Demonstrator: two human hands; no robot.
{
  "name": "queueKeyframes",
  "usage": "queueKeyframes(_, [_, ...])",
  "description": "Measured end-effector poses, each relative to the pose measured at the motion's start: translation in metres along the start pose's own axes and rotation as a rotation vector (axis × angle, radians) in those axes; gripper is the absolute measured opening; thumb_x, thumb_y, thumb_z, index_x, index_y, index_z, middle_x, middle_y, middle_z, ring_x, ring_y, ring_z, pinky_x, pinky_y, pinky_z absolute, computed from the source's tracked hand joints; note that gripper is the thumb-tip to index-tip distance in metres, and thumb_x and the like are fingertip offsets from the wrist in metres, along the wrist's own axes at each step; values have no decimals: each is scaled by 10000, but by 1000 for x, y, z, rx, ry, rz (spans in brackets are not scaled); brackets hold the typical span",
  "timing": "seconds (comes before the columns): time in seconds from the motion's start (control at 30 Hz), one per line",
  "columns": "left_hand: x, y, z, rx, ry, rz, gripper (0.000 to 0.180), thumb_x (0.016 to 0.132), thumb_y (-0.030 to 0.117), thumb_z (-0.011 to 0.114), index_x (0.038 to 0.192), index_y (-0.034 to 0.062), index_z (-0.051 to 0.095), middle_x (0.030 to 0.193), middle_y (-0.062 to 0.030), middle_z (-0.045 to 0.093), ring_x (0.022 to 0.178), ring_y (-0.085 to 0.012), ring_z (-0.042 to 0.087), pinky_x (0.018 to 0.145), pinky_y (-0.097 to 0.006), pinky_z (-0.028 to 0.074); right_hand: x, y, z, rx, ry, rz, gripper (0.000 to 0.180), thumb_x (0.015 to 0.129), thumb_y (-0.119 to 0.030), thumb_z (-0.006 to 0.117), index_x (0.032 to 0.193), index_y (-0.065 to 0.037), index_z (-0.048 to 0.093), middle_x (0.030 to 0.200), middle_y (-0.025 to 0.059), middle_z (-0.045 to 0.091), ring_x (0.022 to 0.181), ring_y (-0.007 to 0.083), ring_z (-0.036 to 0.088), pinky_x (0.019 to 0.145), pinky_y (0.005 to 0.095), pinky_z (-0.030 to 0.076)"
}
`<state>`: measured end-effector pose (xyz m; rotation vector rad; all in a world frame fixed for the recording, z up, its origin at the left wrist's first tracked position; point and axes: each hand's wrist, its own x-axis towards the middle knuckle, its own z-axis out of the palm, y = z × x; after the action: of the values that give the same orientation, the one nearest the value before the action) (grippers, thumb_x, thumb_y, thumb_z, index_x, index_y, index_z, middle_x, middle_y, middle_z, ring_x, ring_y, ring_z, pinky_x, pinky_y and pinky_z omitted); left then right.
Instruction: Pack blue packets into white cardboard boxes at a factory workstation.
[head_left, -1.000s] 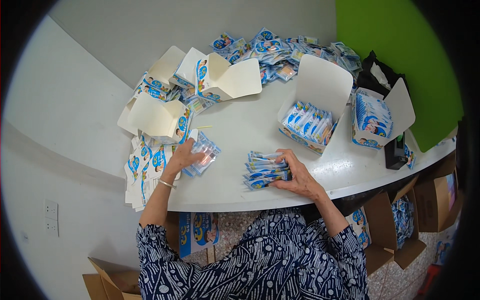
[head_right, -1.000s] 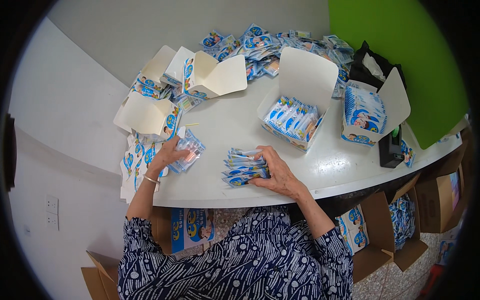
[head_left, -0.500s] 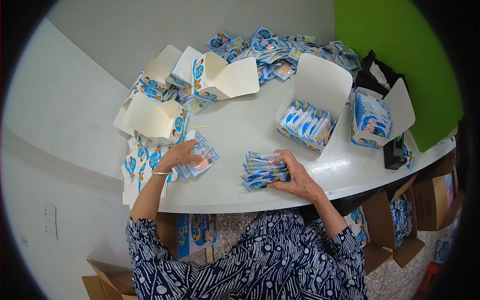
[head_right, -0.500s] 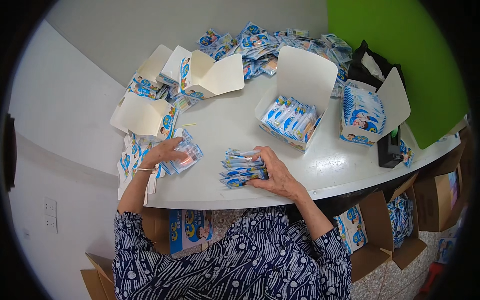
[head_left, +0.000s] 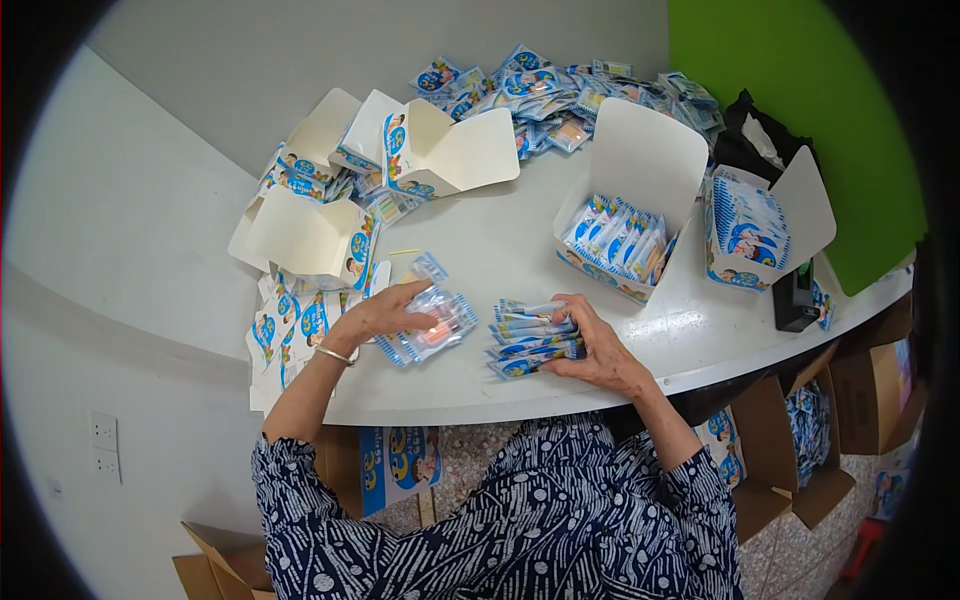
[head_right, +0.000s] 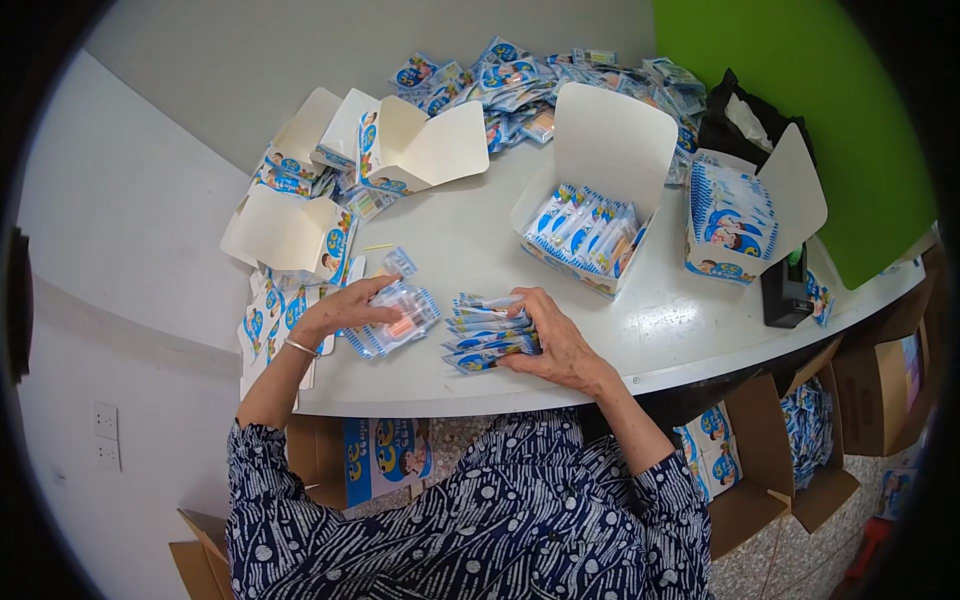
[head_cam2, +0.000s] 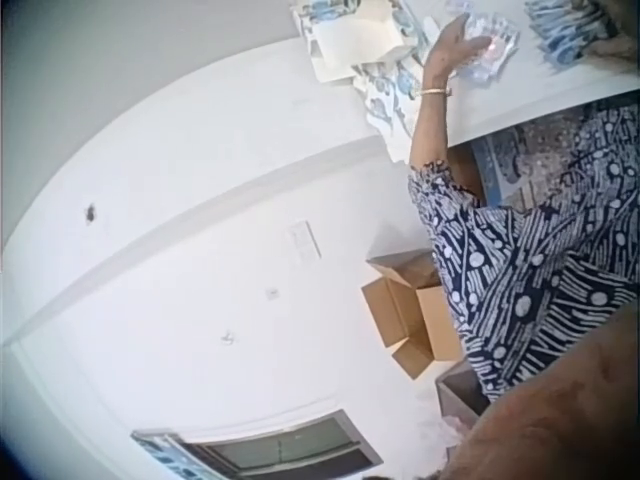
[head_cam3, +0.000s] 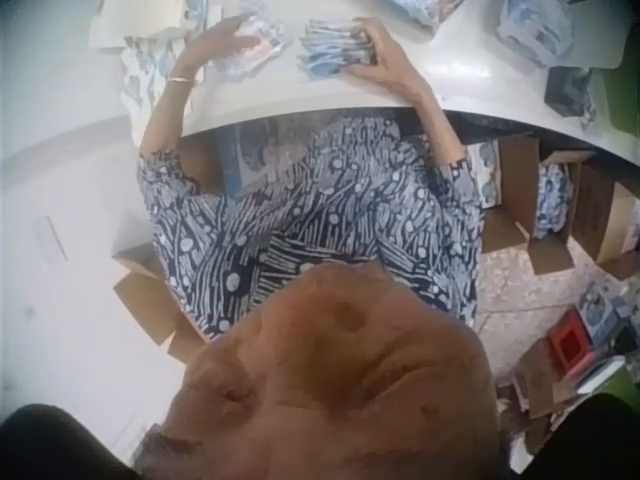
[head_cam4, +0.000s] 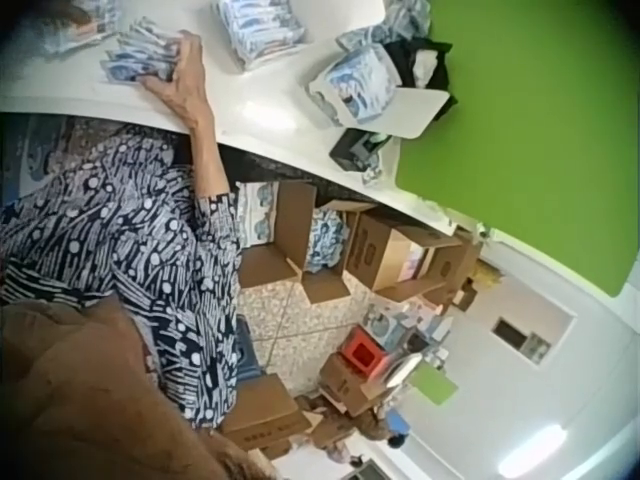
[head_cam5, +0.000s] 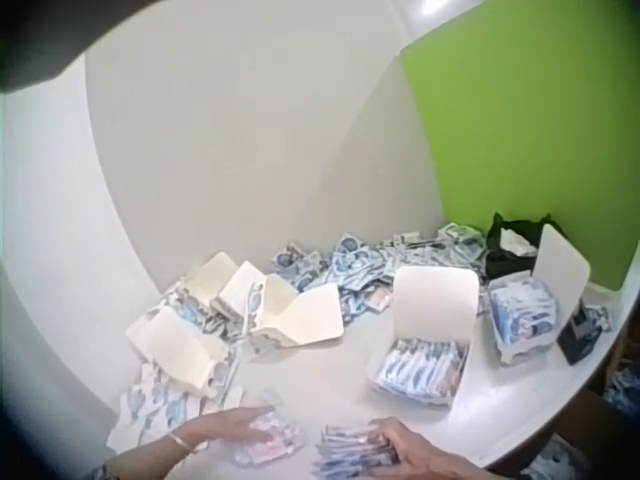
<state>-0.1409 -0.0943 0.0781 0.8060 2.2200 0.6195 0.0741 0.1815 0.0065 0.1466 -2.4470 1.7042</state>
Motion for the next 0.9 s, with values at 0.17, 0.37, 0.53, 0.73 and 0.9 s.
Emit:
queueKeyframes(0.17, [-2,43,2,-184,-96,23,344,841,305,714,1016,33,595,890,3,622,807,-52,530,732,-192,437,2,1,-1,-19,2,10,587,657,-281,819,1088,-115,456,1367,172,425,1200,359,505,981,421,419])
queueKeyframes(0.37, [16,20,-36,-283,337,165,297,855,286,703,1022,66,595,921,-10,633,828,-43,562,688,-180,451,-1,-3,-1,12,8,35,591,654,-296,818,1085,-114,456,1362,183,428,1201,368,503,988,426,412])
queueKeyframes(0.53, [37,8,-7,-58,124,224,418,846,311,709,1115,23,568,1003,-65,632,891,-113,578,763,-244,472,1,-2,1,-10,6,0,585,659,-291,814,1086,-114,456,1355,187,435,1200,371,503,987,422,413])
queueKeyframes(0.73, [39,10,32,578,305,667,604,783,348,733,1205,-13,495,1002,-160,618,852,-264,592,802,-332,476,-2,2,-4,-12,4,-17,593,673,-279,800,1117,-101,451,1354,181,441,1212,358,493,996,410,402])
queueKeyframes(0.9, [29,27,32,265,261,221,559,750,355,754,1156,37,539,834,-132,618,734,-226,578,685,-324,463,-2,3,-2,-2,-36,-34,660,683,-283,791,1202,-105,426,1354,176,440,1229,344,473,1012,398,384])
